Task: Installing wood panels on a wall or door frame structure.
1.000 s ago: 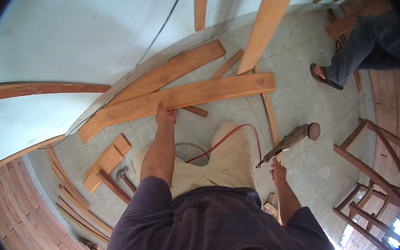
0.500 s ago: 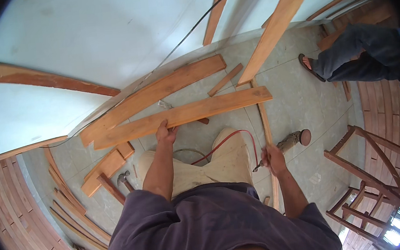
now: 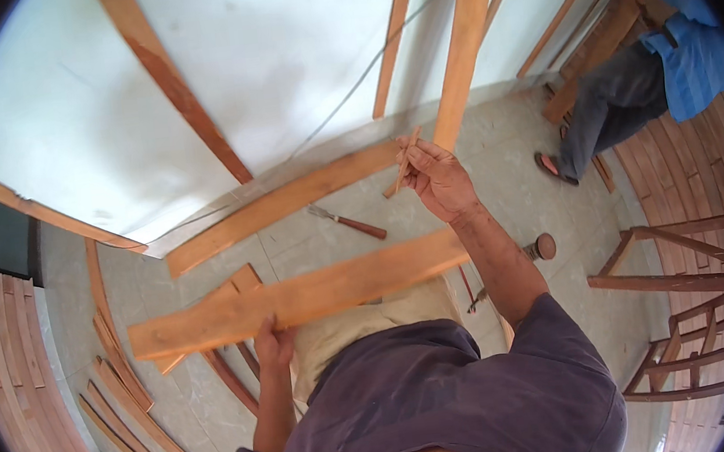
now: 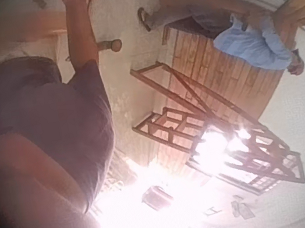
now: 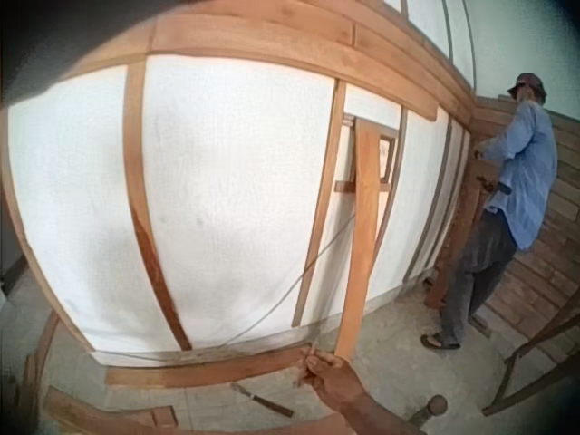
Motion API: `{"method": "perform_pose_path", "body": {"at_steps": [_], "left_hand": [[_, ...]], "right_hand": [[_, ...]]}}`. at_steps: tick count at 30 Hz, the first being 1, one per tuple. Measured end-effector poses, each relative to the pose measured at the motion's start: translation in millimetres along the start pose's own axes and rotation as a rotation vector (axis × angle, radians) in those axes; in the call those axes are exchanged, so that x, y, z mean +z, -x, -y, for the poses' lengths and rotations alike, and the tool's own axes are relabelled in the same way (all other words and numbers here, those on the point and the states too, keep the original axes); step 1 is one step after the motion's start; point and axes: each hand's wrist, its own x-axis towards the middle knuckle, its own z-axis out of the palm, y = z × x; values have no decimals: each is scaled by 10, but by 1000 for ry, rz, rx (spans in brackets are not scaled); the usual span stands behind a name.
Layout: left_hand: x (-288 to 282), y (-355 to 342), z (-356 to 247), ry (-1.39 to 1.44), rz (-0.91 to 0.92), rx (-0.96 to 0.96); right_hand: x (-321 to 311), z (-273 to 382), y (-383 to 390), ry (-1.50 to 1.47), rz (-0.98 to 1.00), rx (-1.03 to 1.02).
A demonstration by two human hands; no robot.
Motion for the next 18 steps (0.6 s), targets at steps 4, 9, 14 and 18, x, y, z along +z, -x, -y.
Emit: {"method": "perform_pose_path", "body": {"at_steps": [4, 9, 14, 18], "left_hand": [[-241, 567, 37, 86, -158, -96], [-556, 520, 259, 137, -211, -31], [-588, 433, 249, 122, -195, -129], [-498, 439, 162, 125, -168, -149]], "right_hand": [[535, 195, -261, 28, -88, -56], [1154, 665, -644, 567, -202, -233], [2042, 1237, -1120, 481, -42, -686], [2709, 1570, -1613, 374, 229, -911]]}}
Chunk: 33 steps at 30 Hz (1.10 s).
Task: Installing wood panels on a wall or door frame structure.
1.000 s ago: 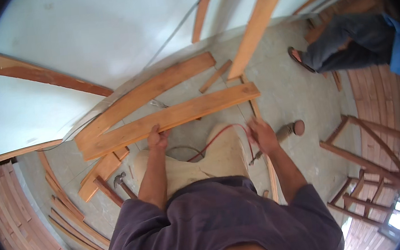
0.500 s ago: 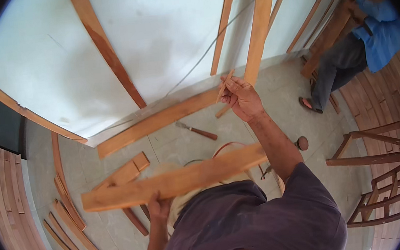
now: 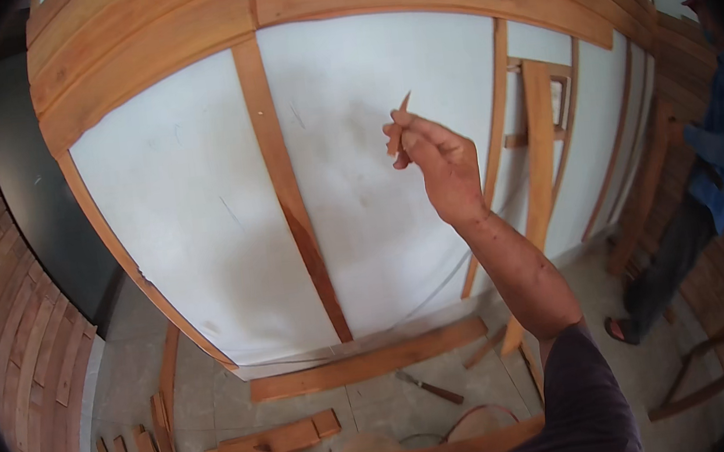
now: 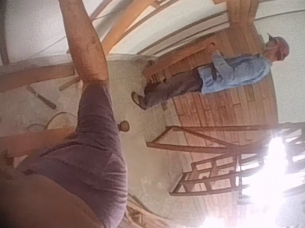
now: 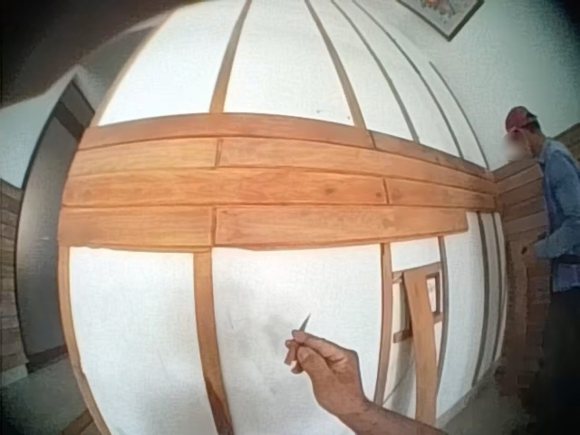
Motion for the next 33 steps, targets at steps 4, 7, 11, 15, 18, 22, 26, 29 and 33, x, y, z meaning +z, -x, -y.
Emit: {"method": "perform_pose_path", "body": {"at_steps": [4, 7, 11, 15, 18, 22, 26, 29, 33], "left_hand": [[401, 85, -165, -14, 13, -98], [1186, 130, -552, -13, 38, -77], [1887, 0, -1000, -65, 173, 90], [1343, -726, -1256, -1082, 252, 774], [2508, -503, -1613, -161, 232, 341], [2982, -465, -1831, -161, 255, 396], [2994, -653, -1800, -128, 264, 422], [2980, -738, -1674, -113, 260, 425], [3039, -713, -1530, -81, 246, 396]], "right_hand": [[299, -196, -659, -35, -66, 53], [669, -427, -1022, -323, -144, 48], [987, -693, -1428, -589, -157, 301], [1300, -671, -1706, -576, -162, 466], [1168, -667, -1799, -456, -191, 450], [1329, -688, -1877, -545, -247, 447], [1403, -709, -1834, -533, -275, 396], [1403, -713, -1836, -537, -278, 407], [1426, -727, -1875, -616, -310, 348]]}}
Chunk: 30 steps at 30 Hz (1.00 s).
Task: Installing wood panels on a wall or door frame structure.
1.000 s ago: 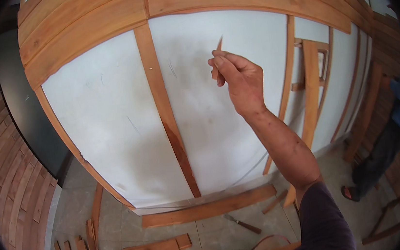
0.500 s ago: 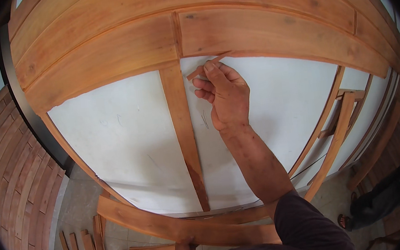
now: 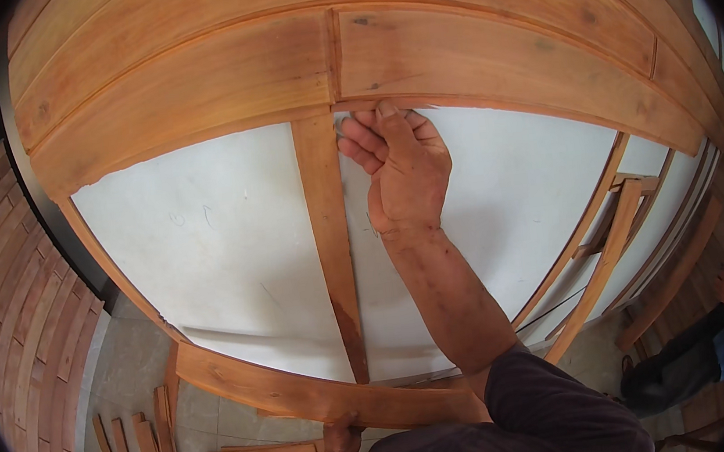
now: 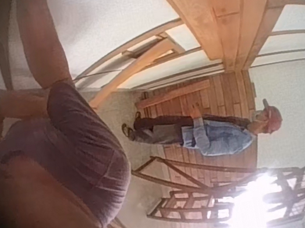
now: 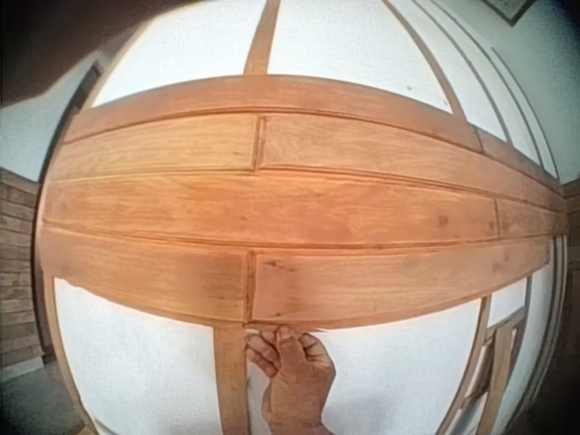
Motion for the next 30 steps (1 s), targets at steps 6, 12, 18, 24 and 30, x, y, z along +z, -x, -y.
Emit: {"method": "perform_pose_path", "body": {"at_steps": [6, 12, 18, 24, 30], "left_hand": [[38, 112, -10, 66, -52, -13], [36, 142, -151, 10, -52, 29], [50, 30, -419, 29, 34, 175], [102, -165, -628, -42, 45, 282], [44, -183, -585, -27, 97, 273]], "right_hand": [[-7, -46, 27, -44, 4, -26], [-74, -29, -35, -30, 54, -8], [-15, 34, -5, 10, 45, 18], [7, 53, -26, 14, 20, -20], [26, 77, -6, 74, 33, 14]]}}
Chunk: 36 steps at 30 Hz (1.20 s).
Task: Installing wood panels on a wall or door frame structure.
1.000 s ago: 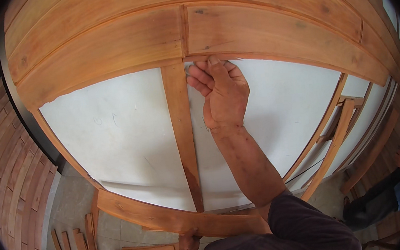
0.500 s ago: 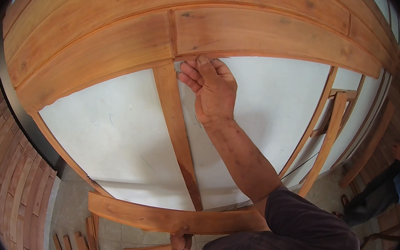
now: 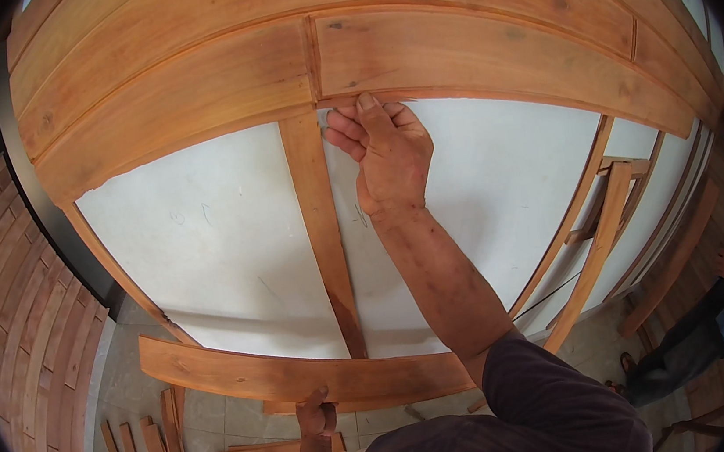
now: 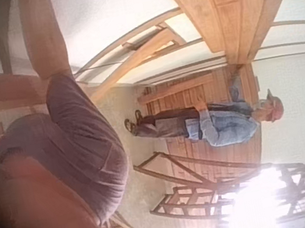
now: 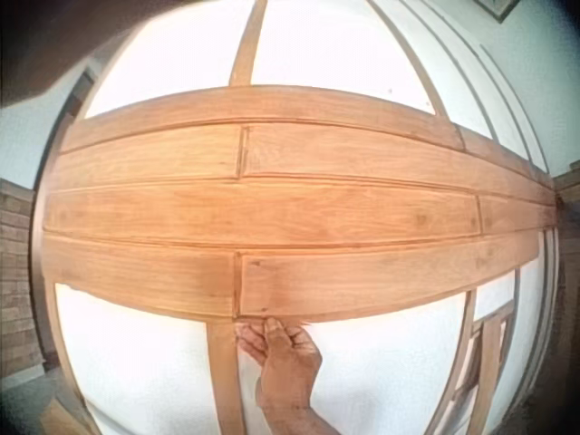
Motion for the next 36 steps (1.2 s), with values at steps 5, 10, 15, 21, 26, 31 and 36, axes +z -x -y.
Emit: {"method": "perform_pose_path", "body": {"at_steps": [5, 10, 15, 21, 26, 31, 36], "left_hand": [[-43, 118, 169, -2, -70, -73], [-117, 251, 269, -14, -97, -156], [-43, 334, 275, 11, -142, -196], [7, 319, 278, 31, -140, -161], [-129, 248, 316, 14, -118, -164], [-185, 215, 349, 3, -130, -168], [-77, 276, 325, -14, -180, -141]], "right_hand": [[-32, -89, -16, -77, 8, -8], [-66, -44, -27, -89, 23, 10], [-111, 3, -44, -63, 62, 36], [-113, 30, -58, -63, 63, 44], [-129, 52, -55, 36, 58, 19], [-99, -33, -49, -34, 57, -20], [-85, -109, -43, -89, 26, -77]]}}
